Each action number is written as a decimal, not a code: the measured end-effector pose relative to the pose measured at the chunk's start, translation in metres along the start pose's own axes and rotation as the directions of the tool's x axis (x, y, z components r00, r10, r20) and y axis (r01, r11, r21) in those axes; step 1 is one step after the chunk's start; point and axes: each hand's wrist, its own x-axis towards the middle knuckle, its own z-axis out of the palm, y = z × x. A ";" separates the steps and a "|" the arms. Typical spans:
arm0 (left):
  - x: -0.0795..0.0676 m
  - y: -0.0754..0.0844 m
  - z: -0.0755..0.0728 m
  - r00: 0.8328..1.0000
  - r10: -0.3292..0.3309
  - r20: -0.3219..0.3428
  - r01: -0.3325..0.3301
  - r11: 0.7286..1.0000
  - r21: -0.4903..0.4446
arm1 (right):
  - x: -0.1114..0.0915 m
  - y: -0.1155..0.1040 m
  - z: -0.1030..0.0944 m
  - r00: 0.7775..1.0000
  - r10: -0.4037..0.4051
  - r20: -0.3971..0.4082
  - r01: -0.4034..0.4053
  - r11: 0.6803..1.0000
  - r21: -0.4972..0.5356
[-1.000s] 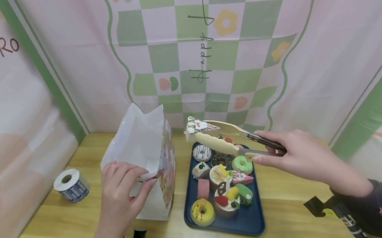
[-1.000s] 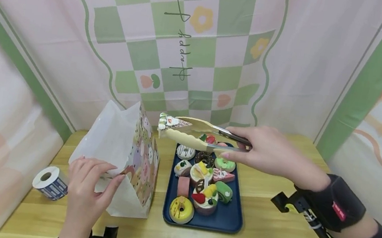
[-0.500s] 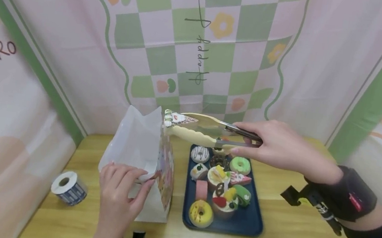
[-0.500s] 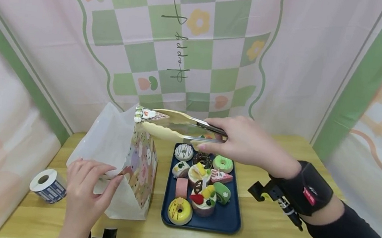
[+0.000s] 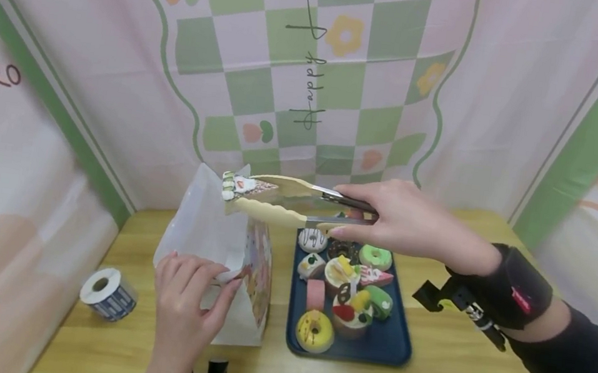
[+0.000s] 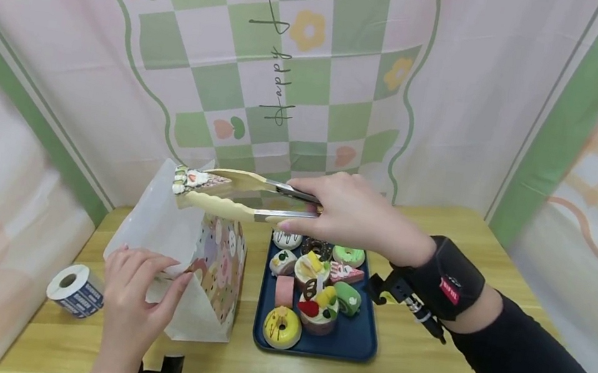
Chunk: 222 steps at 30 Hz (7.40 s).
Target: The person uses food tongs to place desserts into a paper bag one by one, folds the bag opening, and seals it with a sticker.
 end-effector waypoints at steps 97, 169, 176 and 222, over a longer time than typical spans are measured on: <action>-0.001 -0.002 0.004 0.999 0.028 -0.018 -0.027 1.000 0.007 | -0.111 0.043 0.095 0.942 0.330 -0.068 -0.326 0.943 0.063; 0.000 -0.002 0.003 1.000 -0.021 0.016 0.021 1.000 0.002 | -0.144 -0.016 0.169 0.900 0.425 0.100 -0.426 0.904 -0.011; 0.000 -0.002 0.004 1.000 -0.020 0.010 0.020 1.000 0.003 | -0.148 -0.028 0.186 0.901 0.431 0.052 -0.421 0.897 -0.139; 0.000 -0.005 0.004 1.000 -0.019 0.004 0.019 1.000 -0.006 | -0.139 -0.024 0.175 0.926 0.356 -0.124 -0.363 0.931 -0.034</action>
